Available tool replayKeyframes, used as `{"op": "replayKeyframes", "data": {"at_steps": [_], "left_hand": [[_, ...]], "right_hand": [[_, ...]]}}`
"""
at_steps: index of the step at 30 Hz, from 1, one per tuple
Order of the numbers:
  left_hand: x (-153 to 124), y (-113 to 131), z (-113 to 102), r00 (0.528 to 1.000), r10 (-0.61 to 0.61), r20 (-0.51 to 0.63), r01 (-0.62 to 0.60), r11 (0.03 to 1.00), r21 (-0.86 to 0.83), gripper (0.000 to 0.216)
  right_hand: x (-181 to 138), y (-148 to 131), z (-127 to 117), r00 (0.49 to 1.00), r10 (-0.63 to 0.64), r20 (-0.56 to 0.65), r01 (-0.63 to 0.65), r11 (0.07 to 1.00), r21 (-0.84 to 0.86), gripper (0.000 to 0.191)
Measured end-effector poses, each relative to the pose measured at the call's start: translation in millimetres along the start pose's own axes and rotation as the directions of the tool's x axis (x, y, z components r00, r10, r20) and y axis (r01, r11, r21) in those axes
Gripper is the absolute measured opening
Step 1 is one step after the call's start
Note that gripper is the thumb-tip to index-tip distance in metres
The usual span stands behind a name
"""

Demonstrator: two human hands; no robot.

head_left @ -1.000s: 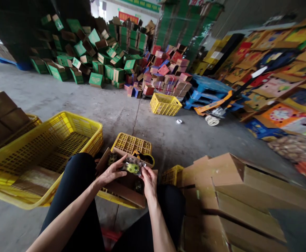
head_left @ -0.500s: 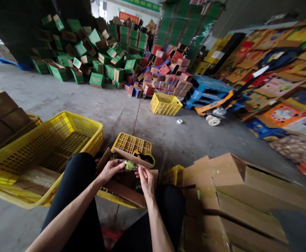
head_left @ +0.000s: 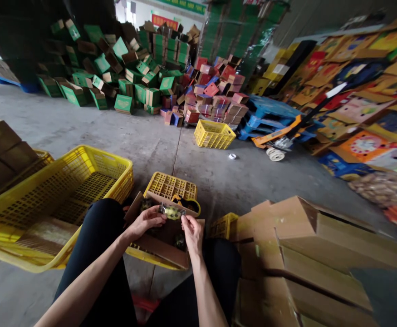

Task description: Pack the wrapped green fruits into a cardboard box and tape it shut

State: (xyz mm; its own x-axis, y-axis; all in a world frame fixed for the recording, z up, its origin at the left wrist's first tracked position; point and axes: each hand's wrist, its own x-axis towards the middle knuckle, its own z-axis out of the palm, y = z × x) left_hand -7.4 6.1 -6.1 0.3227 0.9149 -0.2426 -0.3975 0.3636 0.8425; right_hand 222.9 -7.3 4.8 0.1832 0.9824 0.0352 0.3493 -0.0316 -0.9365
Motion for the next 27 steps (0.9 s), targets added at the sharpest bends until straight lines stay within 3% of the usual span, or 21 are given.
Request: {"op": "replayKeyframes", "data": {"at_steps": [7,15,27], "left_hand": [[-4,16,3,0.988,0.143,-0.062,-0.119,0.949,0.292,0.047],[0,5,3,0.992,0.099,-0.075,-0.09,0.989,0.12,0.044],[0,8,5,0.984,0.077,-0.159,-0.064,0.994,0.086,0.05]], "right_hand": [[-1,-5,1,0.999,0.043,-0.002,-0.042,0.994,0.096,0.05],[-1,-3,6,0.994,0.092,0.051,-0.101,0.974,0.201,0.046],[-5,-9,7,0.987,0.105,0.125,-0.131,0.966,0.222,0.05]]}}
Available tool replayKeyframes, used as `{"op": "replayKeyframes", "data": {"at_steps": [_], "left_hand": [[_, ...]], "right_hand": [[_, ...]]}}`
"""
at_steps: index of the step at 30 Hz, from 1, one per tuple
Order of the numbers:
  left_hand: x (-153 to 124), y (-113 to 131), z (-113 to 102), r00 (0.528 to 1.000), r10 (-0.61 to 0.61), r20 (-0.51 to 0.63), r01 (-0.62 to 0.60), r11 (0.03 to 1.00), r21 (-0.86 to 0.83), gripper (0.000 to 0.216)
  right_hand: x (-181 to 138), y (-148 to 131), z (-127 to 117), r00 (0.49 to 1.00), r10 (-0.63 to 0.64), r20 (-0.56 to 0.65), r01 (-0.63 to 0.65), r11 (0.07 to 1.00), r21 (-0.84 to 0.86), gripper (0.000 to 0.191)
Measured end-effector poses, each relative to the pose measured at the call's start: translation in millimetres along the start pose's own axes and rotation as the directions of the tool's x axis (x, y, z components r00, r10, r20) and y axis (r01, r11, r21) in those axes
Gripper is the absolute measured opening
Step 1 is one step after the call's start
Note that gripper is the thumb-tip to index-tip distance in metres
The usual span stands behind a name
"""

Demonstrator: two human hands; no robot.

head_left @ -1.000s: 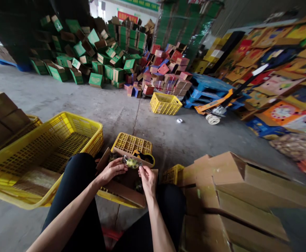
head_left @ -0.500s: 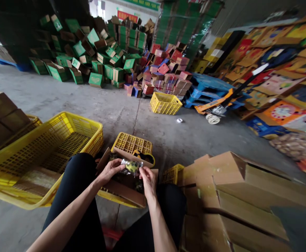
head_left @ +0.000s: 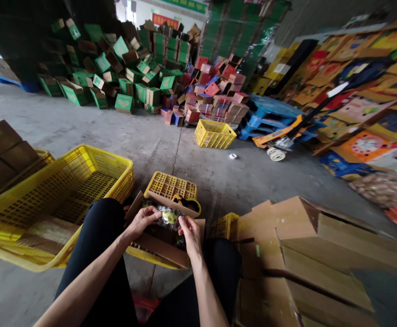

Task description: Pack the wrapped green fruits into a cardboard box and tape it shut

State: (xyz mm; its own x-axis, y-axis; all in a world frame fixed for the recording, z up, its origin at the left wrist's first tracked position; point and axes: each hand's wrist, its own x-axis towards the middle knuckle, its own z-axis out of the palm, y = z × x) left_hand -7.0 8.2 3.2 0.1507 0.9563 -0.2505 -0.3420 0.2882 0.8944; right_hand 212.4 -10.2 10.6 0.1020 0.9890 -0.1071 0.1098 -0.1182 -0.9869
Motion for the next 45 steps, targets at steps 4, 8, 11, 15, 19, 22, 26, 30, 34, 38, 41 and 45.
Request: {"op": "replayKeyframes", "data": {"at_steps": [4,8,11,15,19,22,26,30,34,38,41,45], "left_hand": [[1,-3,0,1.0,-0.008,0.001,0.008,0.998,-0.054,0.049],[3,-8,-1,0.999,-0.038,0.003,0.038,0.993,-0.111,0.05],[3,-10,-1,0.998,-0.067,0.01,0.067,0.989,-0.129,0.052],[-1,-9,-1,0.99,-0.091,0.112,0.105,0.987,-0.125,0.08],[-4,-7,-4,0.965,-0.122,0.231,0.148,0.984,-0.1,0.077],[-3,-10,-5,0.959,-0.12,0.258,0.156,0.98,-0.123,0.057],[-1,-12,-5,0.969,-0.104,0.224,0.143,0.976,-0.166,0.049],[1,-11,-3,0.989,-0.059,0.132,0.08,0.984,-0.16,0.053],[1,-11,-4,0.997,-0.034,0.063,0.043,0.986,-0.159,0.056],[3,-14,-5,0.997,-0.048,0.06,0.056,0.987,-0.152,0.056],[4,-15,-7,0.996,-0.084,0.041,0.09,0.982,-0.166,0.06],[6,-13,-7,0.985,-0.141,0.096,0.159,0.964,-0.214,0.069]], "right_hand": [[-2,-5,0,1.0,-0.015,0.024,0.015,1.0,-0.02,0.053],[-3,-10,-1,0.998,-0.037,0.054,0.039,0.999,-0.037,0.051],[-4,-15,-1,0.995,-0.065,0.072,0.067,0.997,-0.026,0.046],[-8,-21,-1,0.994,-0.067,0.085,0.069,0.997,-0.029,0.045],[-10,-24,-1,0.995,-0.041,0.089,0.044,0.999,-0.03,0.046],[-9,-23,-2,0.995,-0.052,0.091,0.056,0.998,-0.038,0.047],[-8,-19,-2,0.995,-0.04,0.096,0.044,0.998,-0.04,0.044],[-7,-14,2,0.996,-0.019,0.085,0.011,0.995,0.099,0.038],[-6,-9,3,0.992,-0.051,0.113,0.032,0.986,0.162,0.057],[-6,-3,1,0.978,-0.131,0.165,0.109,0.985,0.133,0.06],[-5,0,1,0.974,-0.126,0.189,0.108,0.989,0.105,0.06],[-2,2,1,0.987,-0.096,0.132,0.087,0.993,0.076,0.057]]}}
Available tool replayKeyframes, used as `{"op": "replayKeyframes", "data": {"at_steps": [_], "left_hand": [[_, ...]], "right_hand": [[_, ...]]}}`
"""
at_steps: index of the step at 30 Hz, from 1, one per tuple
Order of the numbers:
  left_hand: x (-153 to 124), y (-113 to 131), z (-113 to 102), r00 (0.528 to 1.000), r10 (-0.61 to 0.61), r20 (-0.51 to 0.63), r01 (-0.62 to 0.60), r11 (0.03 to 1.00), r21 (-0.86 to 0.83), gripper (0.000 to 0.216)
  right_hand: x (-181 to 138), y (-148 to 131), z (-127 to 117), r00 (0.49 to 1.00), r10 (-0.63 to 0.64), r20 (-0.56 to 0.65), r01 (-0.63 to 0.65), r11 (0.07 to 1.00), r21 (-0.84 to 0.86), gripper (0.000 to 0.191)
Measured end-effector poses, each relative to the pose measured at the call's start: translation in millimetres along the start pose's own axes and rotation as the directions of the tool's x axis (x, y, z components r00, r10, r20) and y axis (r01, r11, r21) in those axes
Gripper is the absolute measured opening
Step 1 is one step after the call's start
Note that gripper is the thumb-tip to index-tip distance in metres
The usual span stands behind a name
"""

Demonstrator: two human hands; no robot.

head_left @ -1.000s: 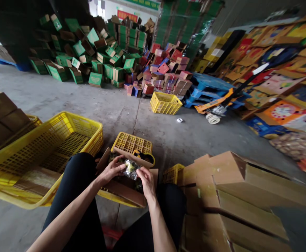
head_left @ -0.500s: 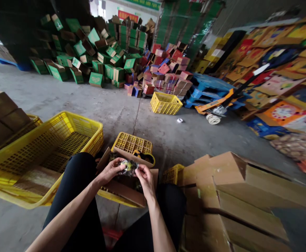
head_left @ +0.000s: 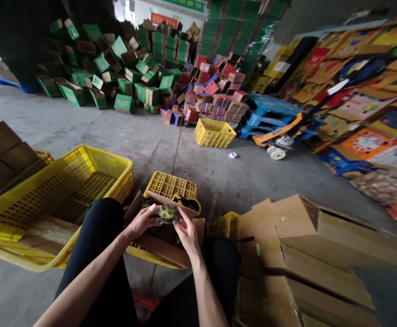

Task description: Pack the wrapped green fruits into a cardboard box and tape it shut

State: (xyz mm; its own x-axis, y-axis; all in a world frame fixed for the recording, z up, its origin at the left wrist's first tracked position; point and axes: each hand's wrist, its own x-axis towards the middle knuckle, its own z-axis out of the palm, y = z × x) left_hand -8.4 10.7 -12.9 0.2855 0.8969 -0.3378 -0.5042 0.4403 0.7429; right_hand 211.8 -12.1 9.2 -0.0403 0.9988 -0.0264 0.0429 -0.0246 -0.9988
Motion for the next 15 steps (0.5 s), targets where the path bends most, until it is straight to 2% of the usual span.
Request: {"op": "replayKeyframes", "data": {"at_steps": [4,7,12,15], "left_hand": [[-2.1,0.4,0.1,0.995,-0.017,0.096,0.019,1.0,-0.02,0.073],[-4.2,-0.6,-0.2,0.992,0.032,0.124,-0.033,0.999,0.005,0.072],[-4.9,2.2,2.9,0.987,0.117,0.114,-0.135,0.976,0.172,0.056],[-5.5,6.8,6.9,0.973,0.196,0.123,-0.217,0.957,0.19,0.063]], "right_hand": [[1.9,2.2,-0.6,0.998,-0.042,-0.05,0.04,0.999,-0.031,0.051],[2.5,3.7,-0.4,0.998,0.002,-0.055,-0.002,1.0,-0.002,0.051],[-0.3,0.1,2.9,0.994,0.107,0.005,-0.107,0.994,0.033,0.056],[-3.8,-3.7,7.8,0.99,0.13,0.05,-0.133,0.99,0.049,0.054]]}}
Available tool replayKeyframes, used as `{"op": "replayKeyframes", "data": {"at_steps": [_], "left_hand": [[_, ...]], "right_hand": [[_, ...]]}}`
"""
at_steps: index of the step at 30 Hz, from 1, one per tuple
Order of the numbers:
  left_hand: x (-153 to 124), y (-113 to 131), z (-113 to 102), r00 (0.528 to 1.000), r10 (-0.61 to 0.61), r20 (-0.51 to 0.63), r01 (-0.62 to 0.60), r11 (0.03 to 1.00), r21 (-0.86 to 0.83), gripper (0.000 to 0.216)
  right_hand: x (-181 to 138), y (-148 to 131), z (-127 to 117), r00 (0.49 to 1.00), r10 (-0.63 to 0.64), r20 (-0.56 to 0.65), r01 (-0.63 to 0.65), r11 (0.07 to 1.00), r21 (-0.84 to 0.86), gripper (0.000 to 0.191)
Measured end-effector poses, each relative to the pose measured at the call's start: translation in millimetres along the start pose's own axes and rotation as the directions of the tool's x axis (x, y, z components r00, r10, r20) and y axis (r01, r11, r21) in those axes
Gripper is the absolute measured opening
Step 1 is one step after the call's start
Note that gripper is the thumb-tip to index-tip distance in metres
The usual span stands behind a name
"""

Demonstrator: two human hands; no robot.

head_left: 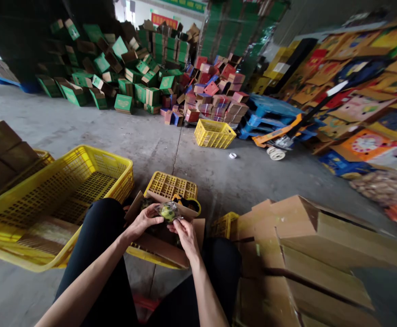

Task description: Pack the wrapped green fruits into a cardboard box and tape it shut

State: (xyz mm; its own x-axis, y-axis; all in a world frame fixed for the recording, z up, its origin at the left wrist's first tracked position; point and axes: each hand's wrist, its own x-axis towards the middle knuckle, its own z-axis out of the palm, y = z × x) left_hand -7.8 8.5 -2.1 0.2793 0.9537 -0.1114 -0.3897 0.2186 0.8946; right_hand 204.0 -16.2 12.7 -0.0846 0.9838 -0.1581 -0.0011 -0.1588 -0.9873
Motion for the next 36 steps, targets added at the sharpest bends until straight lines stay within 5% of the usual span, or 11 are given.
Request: {"op": "replayKeyframes", "data": {"at_steps": [6,10,14,19,31,36], "left_hand": [[-1,6,4,0.996,-0.019,0.09,0.022,1.0,-0.023,0.066],[1,1,2,0.999,-0.009,0.05,0.01,1.0,-0.029,0.057],[3,-4,-3,0.999,-0.005,-0.043,0.005,1.0,-0.006,0.056],[-1,-4,-2,0.996,-0.089,0.016,0.09,0.995,-0.039,0.057],[-7,0,0,0.975,-0.156,0.161,0.153,0.988,0.033,0.062],[-8,2,1,0.977,-0.09,0.194,0.078,0.994,0.073,0.062]], "right_hand": [[-4,-6,7,0.994,0.03,0.101,-0.035,0.998,0.049,0.055],[-4,-6,6,0.991,0.037,0.129,-0.035,0.999,-0.021,0.049],[0,-4,1,0.998,0.016,0.054,-0.011,0.996,-0.093,0.046],[3,-1,-2,0.998,-0.005,-0.067,0.005,1.0,-0.006,0.055],[4,6,-8,0.995,-0.088,-0.035,0.089,0.996,0.019,0.071],[5,11,-11,0.989,-0.139,-0.057,0.137,0.99,-0.035,0.067]]}}
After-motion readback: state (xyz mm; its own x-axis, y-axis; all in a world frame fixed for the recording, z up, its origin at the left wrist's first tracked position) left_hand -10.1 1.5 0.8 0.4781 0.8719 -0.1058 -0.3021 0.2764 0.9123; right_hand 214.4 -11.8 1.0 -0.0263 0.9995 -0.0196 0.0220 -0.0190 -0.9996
